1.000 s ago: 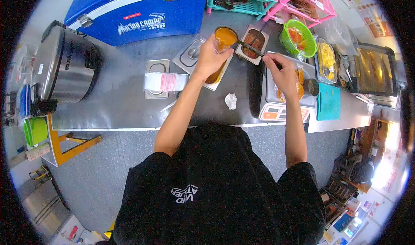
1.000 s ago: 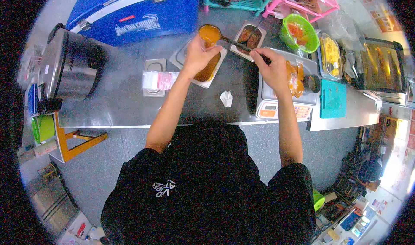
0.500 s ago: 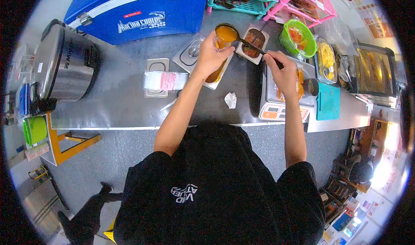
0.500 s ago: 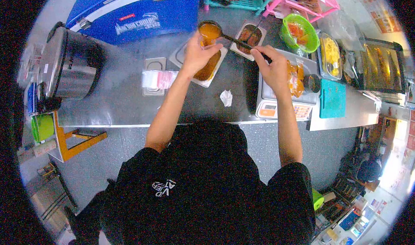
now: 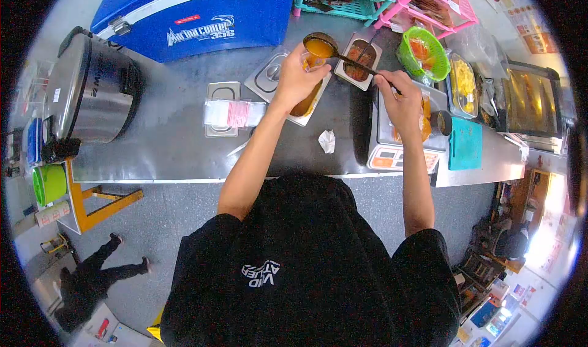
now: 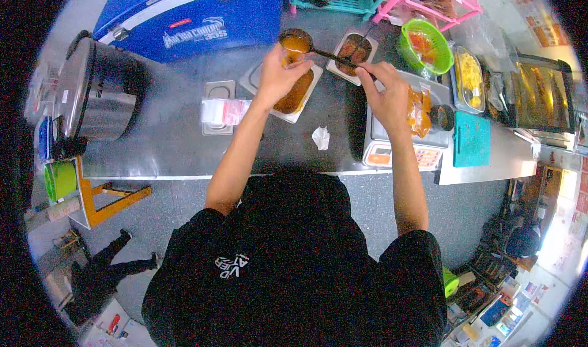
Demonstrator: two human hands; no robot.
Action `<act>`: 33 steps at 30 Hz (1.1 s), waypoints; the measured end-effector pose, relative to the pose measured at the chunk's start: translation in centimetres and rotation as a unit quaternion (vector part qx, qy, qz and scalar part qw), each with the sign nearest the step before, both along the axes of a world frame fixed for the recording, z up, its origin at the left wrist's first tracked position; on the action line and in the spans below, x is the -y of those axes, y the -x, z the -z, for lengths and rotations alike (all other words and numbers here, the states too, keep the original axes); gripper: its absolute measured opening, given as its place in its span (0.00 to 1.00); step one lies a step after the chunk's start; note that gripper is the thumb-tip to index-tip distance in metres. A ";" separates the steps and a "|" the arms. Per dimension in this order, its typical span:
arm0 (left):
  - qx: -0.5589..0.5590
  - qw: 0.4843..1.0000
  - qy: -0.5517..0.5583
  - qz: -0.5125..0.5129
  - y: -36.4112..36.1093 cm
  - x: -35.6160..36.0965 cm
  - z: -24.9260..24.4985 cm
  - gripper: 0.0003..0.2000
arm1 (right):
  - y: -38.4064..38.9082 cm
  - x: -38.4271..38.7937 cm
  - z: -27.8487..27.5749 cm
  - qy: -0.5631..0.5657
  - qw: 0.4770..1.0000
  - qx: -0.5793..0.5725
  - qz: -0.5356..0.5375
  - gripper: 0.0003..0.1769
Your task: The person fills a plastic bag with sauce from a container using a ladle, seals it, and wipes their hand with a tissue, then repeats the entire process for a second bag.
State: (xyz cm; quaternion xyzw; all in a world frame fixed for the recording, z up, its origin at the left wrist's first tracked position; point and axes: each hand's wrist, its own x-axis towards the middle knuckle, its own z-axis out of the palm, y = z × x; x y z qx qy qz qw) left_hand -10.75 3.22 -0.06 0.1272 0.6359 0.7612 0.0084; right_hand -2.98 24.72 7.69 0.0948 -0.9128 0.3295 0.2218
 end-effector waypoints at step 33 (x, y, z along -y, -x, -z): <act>0.042 0.999 0.019 0.006 0.3 1.0 4.4 0.14 | -0.1 0.8 1.1 0.049 0.997 0.056 0.011 0.10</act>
